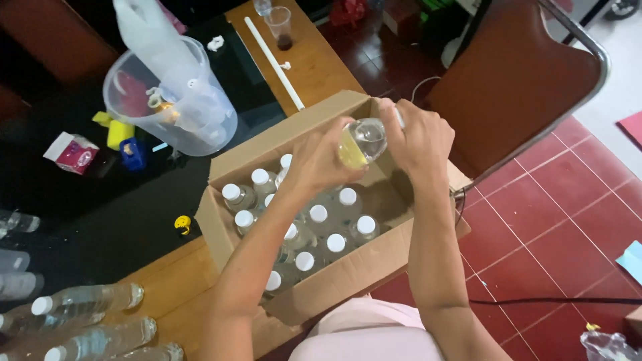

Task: Packing plastic bottles into a cardboard box in a stockroom environment.

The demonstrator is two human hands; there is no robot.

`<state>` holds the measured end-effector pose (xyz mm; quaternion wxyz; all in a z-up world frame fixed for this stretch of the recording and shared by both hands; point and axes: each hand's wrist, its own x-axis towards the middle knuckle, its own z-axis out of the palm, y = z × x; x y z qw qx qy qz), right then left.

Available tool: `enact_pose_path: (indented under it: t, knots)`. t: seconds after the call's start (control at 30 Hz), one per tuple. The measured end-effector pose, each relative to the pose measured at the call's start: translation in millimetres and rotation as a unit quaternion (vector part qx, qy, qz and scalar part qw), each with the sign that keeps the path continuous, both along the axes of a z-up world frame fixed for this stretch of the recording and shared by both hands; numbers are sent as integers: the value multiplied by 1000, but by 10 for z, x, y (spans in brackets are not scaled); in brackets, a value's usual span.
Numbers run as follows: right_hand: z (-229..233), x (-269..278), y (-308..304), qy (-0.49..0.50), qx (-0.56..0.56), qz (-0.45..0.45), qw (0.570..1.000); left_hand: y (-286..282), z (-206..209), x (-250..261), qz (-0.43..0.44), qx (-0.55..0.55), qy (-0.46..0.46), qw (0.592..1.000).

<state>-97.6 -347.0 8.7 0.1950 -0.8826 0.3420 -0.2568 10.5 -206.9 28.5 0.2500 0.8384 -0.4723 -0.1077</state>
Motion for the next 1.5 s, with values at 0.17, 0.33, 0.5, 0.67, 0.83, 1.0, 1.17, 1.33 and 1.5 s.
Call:
enact_pose_path:
  t: [0.17, 0.33, 0.5, 0.67, 0.83, 1.0, 1.17, 1.33, 1.5]
  knots:
    - [119, -136, -41, 93, 168, -49, 980, -194, -252, 28, -51, 32, -136, 989]
    - [-294, -155, -273, 87, 209, -76, 971, -315, -367, 22, -93, 21, -322, 942]
    - [-613, -205, -474, -83, 149, -40, 984, -341, 201, -126, -132, 112, -149, 973]
    - [-940, -173, -560, -214, 9, 33, 976, -509, 241, 58, -163, 200, 13, 966]
    - [-1053, -86, -445, -308, -58, 80, 946, -567, 303, 224, -198, 274, 129, 932]
    - [-1115, 44, -387, -217, 138, 9, 966, -563, 405, 197, -170, 299, -41, 938]
    - [-530, -28, -192, -26, 314, -56, 947, -657, -44, 100, -177, 238, -221, 929]
    - [-790, -93, -331, -68, 357, -77, 928, -673, -152, 61, -170, 150, -369, 901]
    - [-952, -180, -439, -234, 139, -17, 962, -593, 500, 135, -220, 262, 51, 938]
